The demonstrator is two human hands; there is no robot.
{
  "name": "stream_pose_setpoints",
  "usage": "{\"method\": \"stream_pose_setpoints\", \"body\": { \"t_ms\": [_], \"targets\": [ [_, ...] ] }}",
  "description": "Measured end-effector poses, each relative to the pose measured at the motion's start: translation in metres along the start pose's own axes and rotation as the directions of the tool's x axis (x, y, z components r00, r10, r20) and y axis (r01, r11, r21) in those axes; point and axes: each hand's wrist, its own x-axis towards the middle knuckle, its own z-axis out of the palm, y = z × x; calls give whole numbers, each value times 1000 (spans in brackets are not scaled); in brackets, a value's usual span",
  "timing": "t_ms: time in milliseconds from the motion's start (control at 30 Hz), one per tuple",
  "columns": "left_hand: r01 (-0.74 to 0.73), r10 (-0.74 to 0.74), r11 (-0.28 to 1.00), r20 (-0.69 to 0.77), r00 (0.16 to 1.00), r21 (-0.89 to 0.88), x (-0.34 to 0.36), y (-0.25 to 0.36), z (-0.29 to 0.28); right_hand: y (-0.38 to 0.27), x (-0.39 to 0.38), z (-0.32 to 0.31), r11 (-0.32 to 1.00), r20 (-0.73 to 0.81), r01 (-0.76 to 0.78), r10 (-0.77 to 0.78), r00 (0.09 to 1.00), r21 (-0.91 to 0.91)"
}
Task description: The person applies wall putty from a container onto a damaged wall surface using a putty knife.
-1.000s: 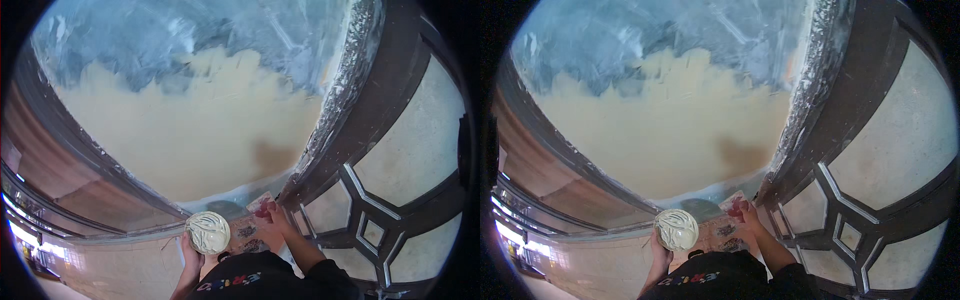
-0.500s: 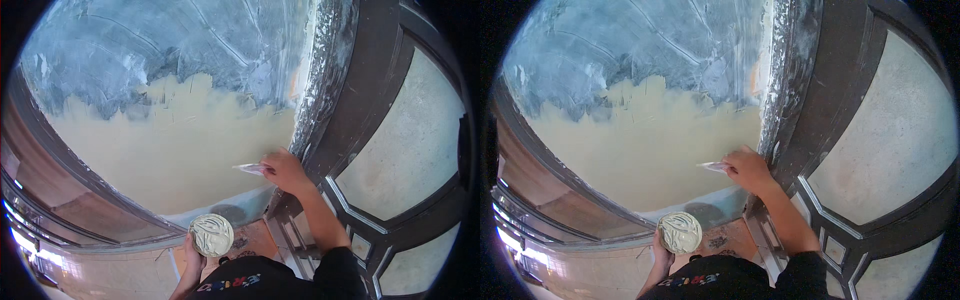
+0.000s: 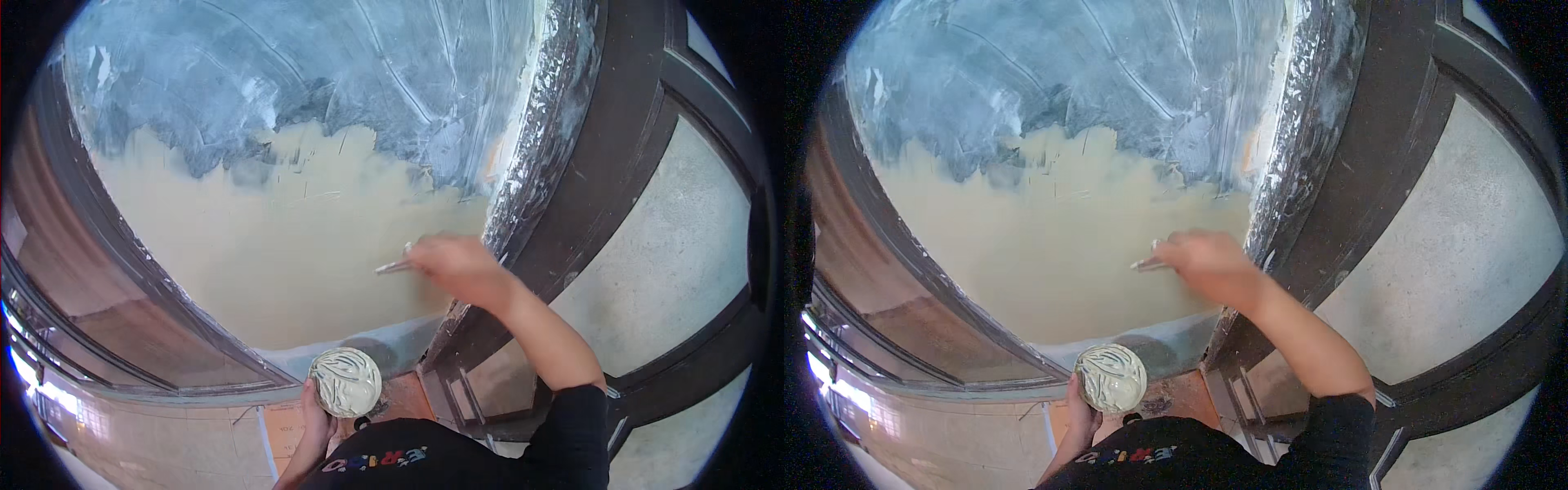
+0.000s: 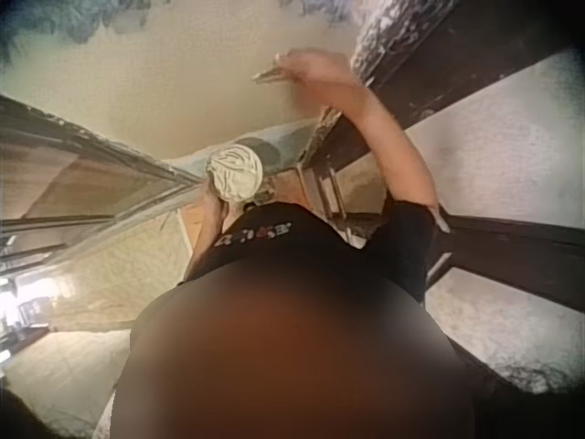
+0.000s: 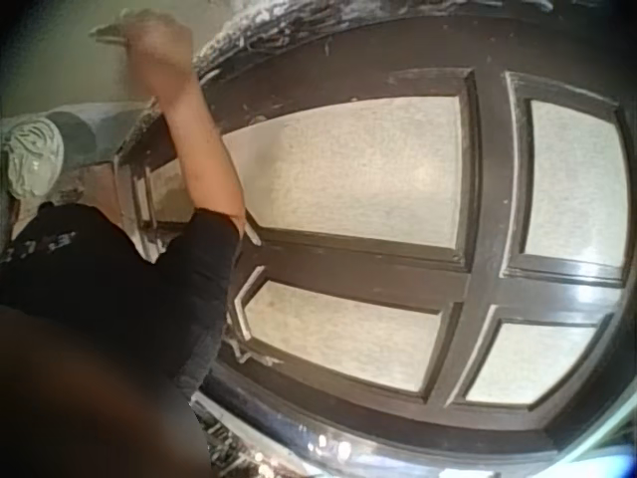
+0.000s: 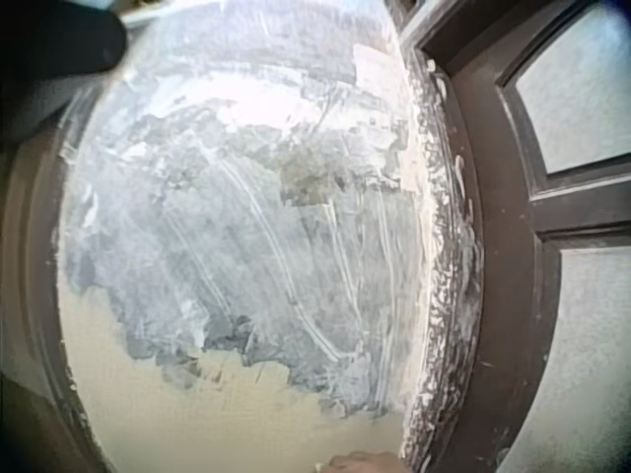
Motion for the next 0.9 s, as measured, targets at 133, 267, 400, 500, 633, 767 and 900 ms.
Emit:
{"method": "stream_pose_setpoints", "body": {
  "t_ms": [133, 267, 400, 500, 633, 767, 900],
  "targets": [
    [-41, 41, 999, 24, 999, 17, 1, 8, -14, 12, 38, -31, 983, -149, -183, 176, 973, -28],
    [-25, 25, 999, -6, 1000, -26, -1, 13, -39, -27, 63, -103, 964, -473, -227, 266, 840, 139],
    [-61, 62, 998, 14, 998, -29, -5, 26, -33, -39, 57, -9, 999, 145, 52, -49, 988, -14],
    [-64, 66, 996, 37, 997, -62, -7, 39, -35, -30, 80, -38, 991, 95, -83, 93, 991, -108],
    [-93, 91, 993, -26, 995, -75, -8, 47, -55, -47, 110, -121, 978, -478, -182, 207, 854, 99],
    [-97, 93, 993, -64, 994, -62, -12, 56, -54, -57, 107, -43, 991, -83, -126, 121, 989, -54],
    [-88, 87, 995, -14, 996, -40, -6, 62, -58, -50, 132, -73, 991, -48, -13, 6, 999, -136]
  ]
}}
